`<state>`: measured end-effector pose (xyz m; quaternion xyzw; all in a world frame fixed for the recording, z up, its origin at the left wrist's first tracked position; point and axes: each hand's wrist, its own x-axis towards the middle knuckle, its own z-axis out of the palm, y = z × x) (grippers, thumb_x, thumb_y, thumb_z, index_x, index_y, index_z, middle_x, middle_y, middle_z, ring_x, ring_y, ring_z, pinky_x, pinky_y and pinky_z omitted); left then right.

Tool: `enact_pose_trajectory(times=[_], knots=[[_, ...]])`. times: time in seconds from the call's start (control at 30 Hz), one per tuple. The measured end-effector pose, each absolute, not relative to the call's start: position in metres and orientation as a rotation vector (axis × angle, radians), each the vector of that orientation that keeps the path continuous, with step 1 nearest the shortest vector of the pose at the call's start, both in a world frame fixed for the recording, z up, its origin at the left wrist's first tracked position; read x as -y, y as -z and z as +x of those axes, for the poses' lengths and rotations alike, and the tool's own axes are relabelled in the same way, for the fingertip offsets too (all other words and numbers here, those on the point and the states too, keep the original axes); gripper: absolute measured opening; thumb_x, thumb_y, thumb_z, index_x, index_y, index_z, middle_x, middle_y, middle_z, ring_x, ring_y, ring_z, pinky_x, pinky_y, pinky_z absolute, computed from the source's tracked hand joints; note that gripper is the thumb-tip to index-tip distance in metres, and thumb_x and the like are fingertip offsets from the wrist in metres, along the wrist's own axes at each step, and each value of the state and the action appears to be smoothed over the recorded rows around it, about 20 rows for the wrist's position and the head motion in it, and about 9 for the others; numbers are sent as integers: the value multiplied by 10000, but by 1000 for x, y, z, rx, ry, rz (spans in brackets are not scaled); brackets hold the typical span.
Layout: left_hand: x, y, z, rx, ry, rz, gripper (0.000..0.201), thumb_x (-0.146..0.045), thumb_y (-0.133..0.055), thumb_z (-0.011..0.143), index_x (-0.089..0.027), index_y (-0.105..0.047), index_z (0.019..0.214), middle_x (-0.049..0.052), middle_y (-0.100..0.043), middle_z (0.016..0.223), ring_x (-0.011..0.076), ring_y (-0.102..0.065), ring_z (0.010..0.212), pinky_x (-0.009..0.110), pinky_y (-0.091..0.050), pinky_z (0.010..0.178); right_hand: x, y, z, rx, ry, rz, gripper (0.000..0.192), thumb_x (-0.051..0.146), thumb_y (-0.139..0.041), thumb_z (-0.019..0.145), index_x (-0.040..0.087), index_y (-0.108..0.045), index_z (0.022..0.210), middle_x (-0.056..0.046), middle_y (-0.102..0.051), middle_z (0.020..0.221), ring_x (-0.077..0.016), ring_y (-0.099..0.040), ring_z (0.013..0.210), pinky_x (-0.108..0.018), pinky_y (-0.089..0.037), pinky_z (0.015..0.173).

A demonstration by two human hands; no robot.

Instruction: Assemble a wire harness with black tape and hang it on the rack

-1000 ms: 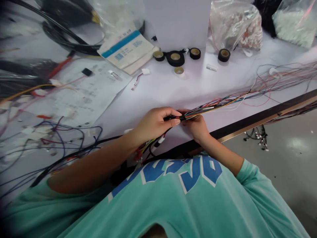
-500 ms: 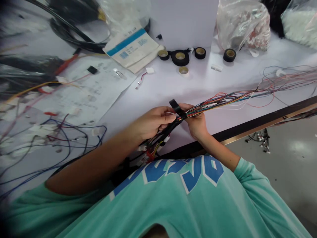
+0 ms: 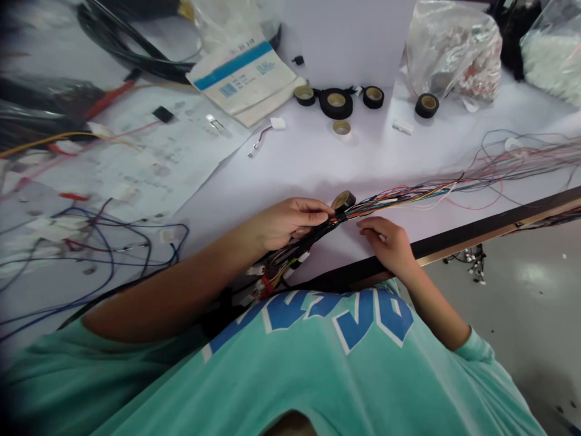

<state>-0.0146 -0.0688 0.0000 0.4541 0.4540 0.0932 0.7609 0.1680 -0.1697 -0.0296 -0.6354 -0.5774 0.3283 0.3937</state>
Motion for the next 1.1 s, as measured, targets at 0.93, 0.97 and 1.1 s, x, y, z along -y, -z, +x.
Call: enact_pose_trajectory(times=[0.93,0.97,1.1], knots=[[78,10,-21,-953,-157,1800,259,-341,-524,742,-151,-685,811,23,-677,736,179,-617,724,277,-452,690,131,-21,119,1281,-1128,-1455,185,226,-624,707,209,-464,798,64,-477,647,-70,-511,587,-223,-410,577],[77,9,-20,-953,-138,1794,257,-335,-521,746,-151,-691,806,21,-677,726,173,-614,709,268,-449,671,143,-21,123,1280,-1138,-1435,200,235,-637,700,210,-457,784,59,-495,668,-74,-529,615,-230,-427,602],[77,7,-18,-947,-137,1788,235,-276,-538,738,-164,-712,851,22,-704,803,158,-618,735,253,-448,688,182,-6,140,1223,-1278,-1510,262,309,-656,704,216,-459,851,33,-590,723,-114,-599,682,-260,-459,643]])
